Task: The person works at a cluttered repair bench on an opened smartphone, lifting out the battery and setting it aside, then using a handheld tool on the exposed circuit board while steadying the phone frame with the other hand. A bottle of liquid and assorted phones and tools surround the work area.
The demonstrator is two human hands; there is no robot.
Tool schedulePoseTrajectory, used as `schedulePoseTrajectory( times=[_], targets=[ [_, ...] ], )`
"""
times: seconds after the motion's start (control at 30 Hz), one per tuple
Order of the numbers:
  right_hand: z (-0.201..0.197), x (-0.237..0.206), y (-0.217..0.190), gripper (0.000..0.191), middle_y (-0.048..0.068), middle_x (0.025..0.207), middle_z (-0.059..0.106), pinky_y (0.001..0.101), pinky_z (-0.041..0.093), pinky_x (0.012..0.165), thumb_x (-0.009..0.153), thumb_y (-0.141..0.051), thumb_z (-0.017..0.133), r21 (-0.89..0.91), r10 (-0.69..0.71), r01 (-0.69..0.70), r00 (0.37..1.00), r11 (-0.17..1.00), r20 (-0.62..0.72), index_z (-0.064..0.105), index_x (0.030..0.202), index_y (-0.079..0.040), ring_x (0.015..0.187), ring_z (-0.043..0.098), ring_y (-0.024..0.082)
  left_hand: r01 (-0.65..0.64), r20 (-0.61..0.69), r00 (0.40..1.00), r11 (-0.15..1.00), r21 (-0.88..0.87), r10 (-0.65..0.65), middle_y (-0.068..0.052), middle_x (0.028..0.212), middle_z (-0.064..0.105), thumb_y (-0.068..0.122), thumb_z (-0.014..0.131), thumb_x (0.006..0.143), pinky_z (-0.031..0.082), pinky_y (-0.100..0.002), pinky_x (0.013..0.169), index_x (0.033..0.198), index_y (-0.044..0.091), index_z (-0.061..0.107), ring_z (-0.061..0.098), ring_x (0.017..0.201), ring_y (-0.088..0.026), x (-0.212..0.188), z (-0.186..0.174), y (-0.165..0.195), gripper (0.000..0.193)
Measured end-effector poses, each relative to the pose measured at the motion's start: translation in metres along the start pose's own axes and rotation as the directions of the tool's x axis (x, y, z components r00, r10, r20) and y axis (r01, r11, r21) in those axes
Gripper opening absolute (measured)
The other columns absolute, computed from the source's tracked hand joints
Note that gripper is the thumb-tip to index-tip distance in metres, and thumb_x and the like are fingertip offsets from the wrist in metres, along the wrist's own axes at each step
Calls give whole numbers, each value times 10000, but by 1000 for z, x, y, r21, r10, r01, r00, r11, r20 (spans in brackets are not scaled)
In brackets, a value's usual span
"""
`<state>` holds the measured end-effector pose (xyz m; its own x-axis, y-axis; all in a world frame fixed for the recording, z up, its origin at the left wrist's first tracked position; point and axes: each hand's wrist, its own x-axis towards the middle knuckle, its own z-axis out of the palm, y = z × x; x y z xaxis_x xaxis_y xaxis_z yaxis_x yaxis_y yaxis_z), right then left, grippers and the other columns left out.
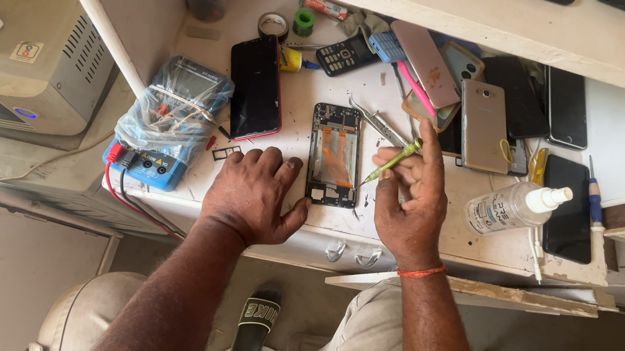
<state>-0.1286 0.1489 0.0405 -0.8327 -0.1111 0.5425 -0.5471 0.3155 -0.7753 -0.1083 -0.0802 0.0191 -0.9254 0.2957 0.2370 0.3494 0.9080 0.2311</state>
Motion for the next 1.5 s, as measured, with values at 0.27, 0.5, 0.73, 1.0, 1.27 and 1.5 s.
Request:
schedulePoseTrajectory(
  times=[0.27, 0.5, 0.73, 1.0, 1.27, 1.5],
  targets=[
    [-1, -1, 4, 753, 113, 1172, 664, 304, 588, 1038, 990, 102, 553, 39, 15, -14, 1000, 999, -9, 248, 1655, -75, 1119, 706, 161, -6, -15, 1000, 1000, 9, 6, -127, 984, 606, 512, 617, 829, 471, -487, 837, 1214, 84, 638, 617, 945, -308, 0, 0, -1, 576],
    [3, -2, 4, 765, 110, 1125, 667, 264, 597, 903, 979, 115, 642, -1, 68, -68, 998, 998, -16, 272, 1624, -62, 1024, 694, 146, -4, -9, 1000, 1000, 7, 4, -125, 989, 608, 507, 619, 827, 472, -486, 837, 1214, 86, 639, 616, 943, -307, 0, 0, 0, 572],
    [-2, -2, 7, 724, 120, 1137, 666, 269, 595, 937, 1017, 129, 600, 76, 33, -28, 997, 997, -72, 252, 1626, -49, 1049, 698, 153, -3, -11, 1000, 1000, 4, 3, -126, 995, 608, 507, 615, 833, 469, -484, 854, 1234, 88, 636, 613, 954, -306, 0, 0, 0, 580],
    [-1, -3, 9, 728, 124, 1132, 672, 264, 602, 915, 1000, 135, 604, 51, 27, -24, 998, 998, -58, 259, 1614, -48, 1049, 706, 159, 5, 8, 1000, 1000, 20, -5, -133, 1010, 606, 514, 611, 834, 467, -484, 851, 1256, 85, 628, 612, 962, -309, 0, -2, 0, 601],
    [-8, -5, 3, 693, 117, 1095, 691, 277, 641, 871, 973, 116, 606, 97, 31, -37, 998, 995, 55, 304, 1576, -44, 1016, 731, 158, 11, 36, 999, 1000, 27, -12, -137, 1019, 603, 523, 602, 848, 462, -487, 867, 1267, 84, 618, 609, 975, -306, -1, -1, 0, 607],
    [-7, -6, -3, 666, 135, 1106, 687, 298, 633, 892, 950, 139, 595, 37, -23, 20, 996, 999, 82, 342, 1542, -29, 1019, 729, 176, 3, 6, 1000, 1000, 15, -3, -136, 1010, 604, 522, 608, 840, 461, -487, 861, 1246, 84, 628, 610, 968, -310, 0, -1, 1, 598]
  ],
)
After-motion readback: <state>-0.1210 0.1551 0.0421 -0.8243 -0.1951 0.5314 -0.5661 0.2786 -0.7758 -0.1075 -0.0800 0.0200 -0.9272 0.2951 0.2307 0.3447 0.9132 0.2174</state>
